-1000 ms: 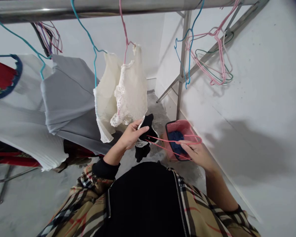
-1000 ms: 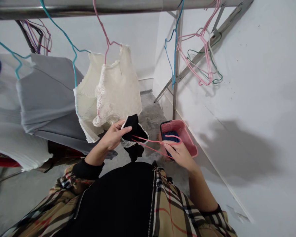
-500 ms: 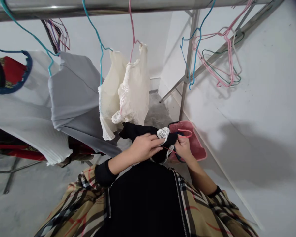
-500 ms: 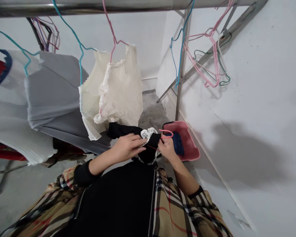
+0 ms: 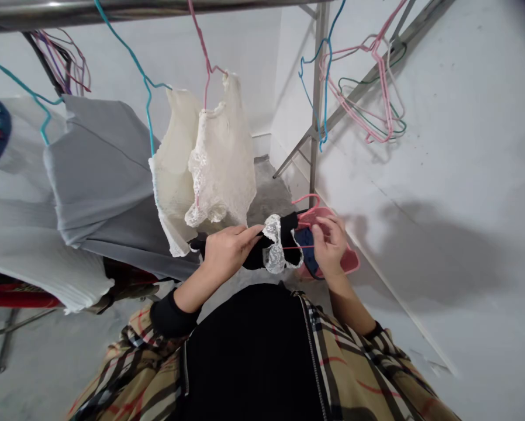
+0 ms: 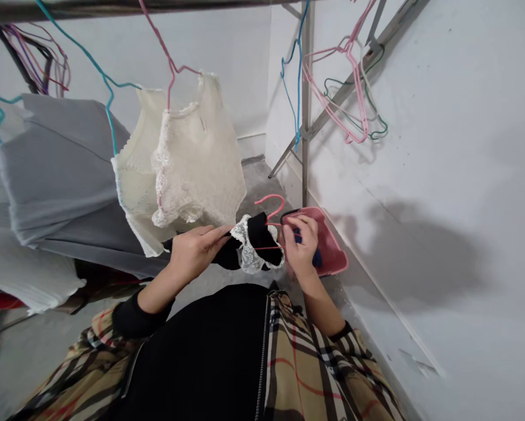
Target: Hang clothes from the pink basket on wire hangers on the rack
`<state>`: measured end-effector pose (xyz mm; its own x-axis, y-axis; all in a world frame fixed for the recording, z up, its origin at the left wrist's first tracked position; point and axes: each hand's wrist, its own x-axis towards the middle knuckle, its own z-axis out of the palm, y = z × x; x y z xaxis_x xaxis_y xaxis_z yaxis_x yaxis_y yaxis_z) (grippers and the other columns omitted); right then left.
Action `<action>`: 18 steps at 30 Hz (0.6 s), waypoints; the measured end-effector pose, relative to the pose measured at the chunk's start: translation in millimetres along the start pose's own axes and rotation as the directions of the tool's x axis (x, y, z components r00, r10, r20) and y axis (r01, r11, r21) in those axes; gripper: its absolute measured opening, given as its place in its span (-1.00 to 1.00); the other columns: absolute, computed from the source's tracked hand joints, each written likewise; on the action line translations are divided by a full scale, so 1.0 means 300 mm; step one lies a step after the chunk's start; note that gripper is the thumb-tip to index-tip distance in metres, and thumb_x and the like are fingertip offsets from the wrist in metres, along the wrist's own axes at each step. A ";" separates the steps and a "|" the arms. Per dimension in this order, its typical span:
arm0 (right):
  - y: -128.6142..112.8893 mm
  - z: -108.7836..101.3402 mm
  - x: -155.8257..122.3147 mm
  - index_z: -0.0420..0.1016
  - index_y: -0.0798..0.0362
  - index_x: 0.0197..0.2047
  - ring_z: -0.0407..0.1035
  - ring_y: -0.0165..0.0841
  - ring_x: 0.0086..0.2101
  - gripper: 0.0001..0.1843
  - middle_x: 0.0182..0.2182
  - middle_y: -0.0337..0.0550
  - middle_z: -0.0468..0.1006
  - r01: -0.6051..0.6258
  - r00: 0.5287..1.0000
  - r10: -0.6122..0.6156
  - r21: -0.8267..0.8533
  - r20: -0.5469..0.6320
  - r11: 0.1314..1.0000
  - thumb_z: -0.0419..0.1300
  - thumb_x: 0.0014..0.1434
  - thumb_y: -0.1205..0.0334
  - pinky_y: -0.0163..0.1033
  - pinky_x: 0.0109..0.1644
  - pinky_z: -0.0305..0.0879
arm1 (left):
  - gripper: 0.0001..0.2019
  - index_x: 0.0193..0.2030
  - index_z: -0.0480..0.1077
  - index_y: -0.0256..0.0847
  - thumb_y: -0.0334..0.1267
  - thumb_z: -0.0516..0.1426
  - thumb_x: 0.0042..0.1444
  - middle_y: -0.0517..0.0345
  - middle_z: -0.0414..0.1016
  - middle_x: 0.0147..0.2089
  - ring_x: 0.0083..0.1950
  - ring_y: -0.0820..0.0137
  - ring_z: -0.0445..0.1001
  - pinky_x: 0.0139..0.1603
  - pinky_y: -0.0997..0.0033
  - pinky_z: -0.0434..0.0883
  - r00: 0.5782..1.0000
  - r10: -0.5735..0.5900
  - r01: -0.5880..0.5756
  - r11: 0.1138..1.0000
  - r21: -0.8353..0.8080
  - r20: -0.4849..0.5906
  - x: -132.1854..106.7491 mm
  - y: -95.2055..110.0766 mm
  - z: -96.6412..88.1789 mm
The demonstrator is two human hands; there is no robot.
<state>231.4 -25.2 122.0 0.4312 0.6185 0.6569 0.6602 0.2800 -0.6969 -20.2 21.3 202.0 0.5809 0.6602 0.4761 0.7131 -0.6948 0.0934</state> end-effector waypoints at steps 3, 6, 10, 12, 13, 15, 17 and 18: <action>0.093 0.023 -0.121 0.40 0.07 -0.18 0.35 -0.31 -0.19 -0.80 -0.24 -0.10 0.44 -0.251 0.942 0.241 -0.012 -0.234 0.968 0.13 0.23 0.12 -0.11 -0.02 0.32 | -0.75 -0.01 0.52 0.03 -0.12 0.05 0.30 0.26 0.52 -0.45 -0.37 0.49 0.49 -0.50 0.49 0.15 0.996 -0.077 0.077 0.997 0.007 -0.054 -0.005 -0.016 -0.020; 0.178 0.084 -0.211 0.42 0.09 -0.19 0.35 -0.27 -0.22 -0.66 -0.24 -0.05 0.47 -0.463 0.885 0.463 -0.021 0.048 0.886 0.24 0.08 0.01 -0.08 -0.05 0.32 | -0.74 -0.02 0.54 -0.01 -0.13 0.06 0.29 0.26 0.50 -0.48 -0.39 0.50 0.49 -0.49 0.51 0.17 0.993 -0.080 0.080 0.997 -0.009 -0.088 -0.003 -0.021 -0.034; 0.232 0.199 -0.218 0.47 0.07 -0.14 0.36 -0.22 -0.14 -0.44 -0.18 -0.06 0.53 -0.630 0.726 0.554 0.071 0.408 0.773 0.43 -0.23 0.04 -0.09 0.02 0.29 | -0.74 -0.01 0.54 0.01 -0.14 0.07 0.28 0.25 0.51 -0.47 -0.39 0.50 0.48 -0.46 0.53 0.20 0.996 -0.053 0.049 0.997 -0.057 -0.070 0.005 -0.007 -0.032; 0.237 0.241 -0.192 0.50 0.06 -0.22 0.38 -0.28 -0.24 -0.50 -0.30 -0.16 0.55 -0.691 0.673 0.562 0.137 0.482 0.710 0.43 -0.26 0.05 -0.15 -0.07 0.33 | -0.75 -0.02 0.55 0.02 -0.14 0.08 0.28 0.24 0.52 -0.47 -0.39 0.49 0.48 -0.46 0.54 0.21 0.997 -0.048 0.044 0.996 -0.078 -0.054 0.006 -0.006 -0.030; 0.236 0.253 -0.177 0.50 0.06 -0.28 0.38 -0.31 -0.30 -0.55 -0.37 -0.20 0.55 -0.712 0.653 0.561 0.159 0.508 0.685 0.41 -0.24 0.02 -0.17 -0.13 0.34 | -0.75 -0.02 0.55 0.02 -0.14 0.08 0.27 0.24 0.53 -0.47 -0.38 0.49 0.49 -0.46 0.54 0.22 0.997 -0.048 0.043 0.995 -0.086 -0.052 0.005 -0.009 -0.030; 0.230 0.253 -0.148 0.50 0.07 -0.34 0.40 -0.34 -0.38 -0.59 -0.44 -0.21 0.55 -0.733 0.636 0.553 0.197 0.538 0.652 0.34 -0.15 -0.08 -0.21 -0.23 0.36 | -0.76 -0.03 0.55 0.01 -0.15 0.08 0.27 0.24 0.55 -0.45 -0.37 0.48 0.50 -0.45 0.54 0.24 0.996 -0.060 0.054 0.994 -0.098 -0.064 -0.003 -0.028 -0.033; 0.223 0.227 -0.123 0.49 0.08 -0.32 0.42 -0.34 -0.40 -0.55 -0.45 -0.19 0.57 -0.744 0.638 0.552 0.243 0.537 0.623 0.24 -0.05 -0.17 -0.21 -0.28 0.38 | -0.76 -0.04 0.56 0.00 -0.16 0.09 0.26 0.23 0.58 -0.41 -0.35 0.46 0.52 -0.42 0.55 0.27 0.991 -0.094 0.084 0.991 -0.107 -0.094 -0.020 -0.058 -0.037; 0.220 0.207 -0.110 0.48 0.08 -0.30 0.43 -0.33 -0.40 -0.54 -0.44 -0.18 0.57 -0.744 0.645 0.555 0.264 0.526 0.614 0.20 -0.01 -0.19 -0.20 -0.28 0.39 | -0.76 -0.05 0.56 -0.01 -0.16 0.10 0.26 0.22 0.59 -0.39 -0.34 0.46 0.53 -0.40 0.55 0.29 0.987 -0.114 0.102 0.988 -0.113 -0.112 -0.031 -0.076 -0.038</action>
<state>222.6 18.4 36.6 0.3208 0.9402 -0.1143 -0.0771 -0.0944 -0.9925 -46.3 27.9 205.3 0.4481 0.6993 0.5569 0.7195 -0.6518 0.2396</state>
